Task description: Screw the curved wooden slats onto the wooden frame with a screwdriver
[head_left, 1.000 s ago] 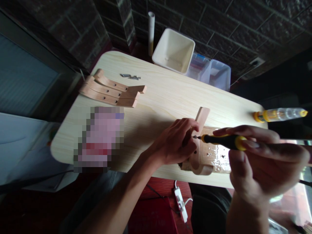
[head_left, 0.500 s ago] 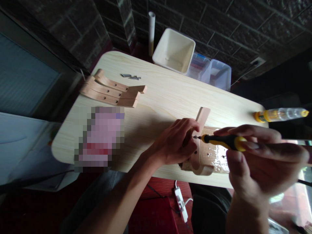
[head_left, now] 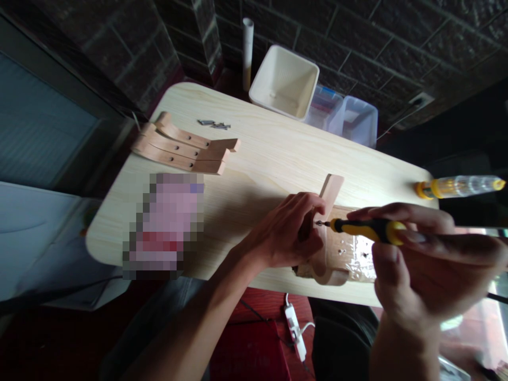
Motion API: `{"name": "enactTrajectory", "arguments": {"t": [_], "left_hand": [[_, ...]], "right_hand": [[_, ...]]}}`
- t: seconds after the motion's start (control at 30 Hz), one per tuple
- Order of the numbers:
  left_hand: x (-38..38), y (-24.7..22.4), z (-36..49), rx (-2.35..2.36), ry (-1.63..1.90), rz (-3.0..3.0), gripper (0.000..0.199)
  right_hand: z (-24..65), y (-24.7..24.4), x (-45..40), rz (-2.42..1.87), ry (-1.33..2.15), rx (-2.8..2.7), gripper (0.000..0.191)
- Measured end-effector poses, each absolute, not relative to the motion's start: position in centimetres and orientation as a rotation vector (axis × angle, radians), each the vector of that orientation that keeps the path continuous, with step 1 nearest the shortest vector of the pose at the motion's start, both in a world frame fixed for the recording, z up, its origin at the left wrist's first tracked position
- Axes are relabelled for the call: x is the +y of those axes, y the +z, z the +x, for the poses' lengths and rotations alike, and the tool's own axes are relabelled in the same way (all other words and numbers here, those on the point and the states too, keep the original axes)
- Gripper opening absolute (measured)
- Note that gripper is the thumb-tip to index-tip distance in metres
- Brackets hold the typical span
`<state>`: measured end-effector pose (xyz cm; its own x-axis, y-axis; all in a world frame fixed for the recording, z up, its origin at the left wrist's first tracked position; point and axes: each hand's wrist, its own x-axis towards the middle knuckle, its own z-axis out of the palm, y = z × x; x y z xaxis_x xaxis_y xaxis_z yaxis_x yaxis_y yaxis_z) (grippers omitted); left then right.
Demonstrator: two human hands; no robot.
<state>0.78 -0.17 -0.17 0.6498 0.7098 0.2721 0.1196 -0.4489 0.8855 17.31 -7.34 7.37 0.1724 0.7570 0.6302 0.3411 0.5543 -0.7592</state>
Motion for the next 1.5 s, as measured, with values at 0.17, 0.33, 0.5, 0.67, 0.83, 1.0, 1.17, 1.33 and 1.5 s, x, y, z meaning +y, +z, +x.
{"name": "enactTrajectory", "arguments": {"t": [0.17,0.33,0.5,0.67,0.83,1.0,1.17,1.33,1.5], "left_hand": [[0.1,-0.2,0.7,0.637,0.791,1.946,0.03],[0.0,-0.4,0.9,0.66,0.81,1.942,0.033],[-0.2,-0.5,1.0,0.697,0.793,1.942,0.035],[0.1,-0.3,0.9,0.687,0.78,1.937,0.036],[0.1,0.0,0.9,0.714,0.721,1.916,0.034],[-0.1,-0.2,0.9,0.736,0.738,1.913,0.036],[-0.1,-0.6,1.0,0.634,0.772,1.978,0.031],[-0.2,-0.8,1.1,0.664,0.783,1.999,0.037],[-0.1,-0.6,1.1,0.675,0.701,2.017,0.041]], "right_hand": [[17.3,7.4,-7.1,-0.99,0.375,-1.397,0.057],[16.9,7.1,-7.0,-0.957,0.395,-1.388,0.044],[17.0,7.2,-7.1,-0.966,0.394,-1.443,0.052],[17.1,7.5,-7.0,-1.003,0.419,-1.418,0.057],[17.2,7.2,-6.7,-0.933,0.399,-1.431,0.05],[17.0,7.8,-7.5,-1.056,0.419,-1.399,0.043],[17.0,8.0,-7.4,-1.06,0.427,-1.423,0.046],[17.1,7.7,-7.3,-1.004,0.41,-1.406,0.044],[17.1,8.1,-7.8,-1.076,0.478,-1.395,0.04]]}}
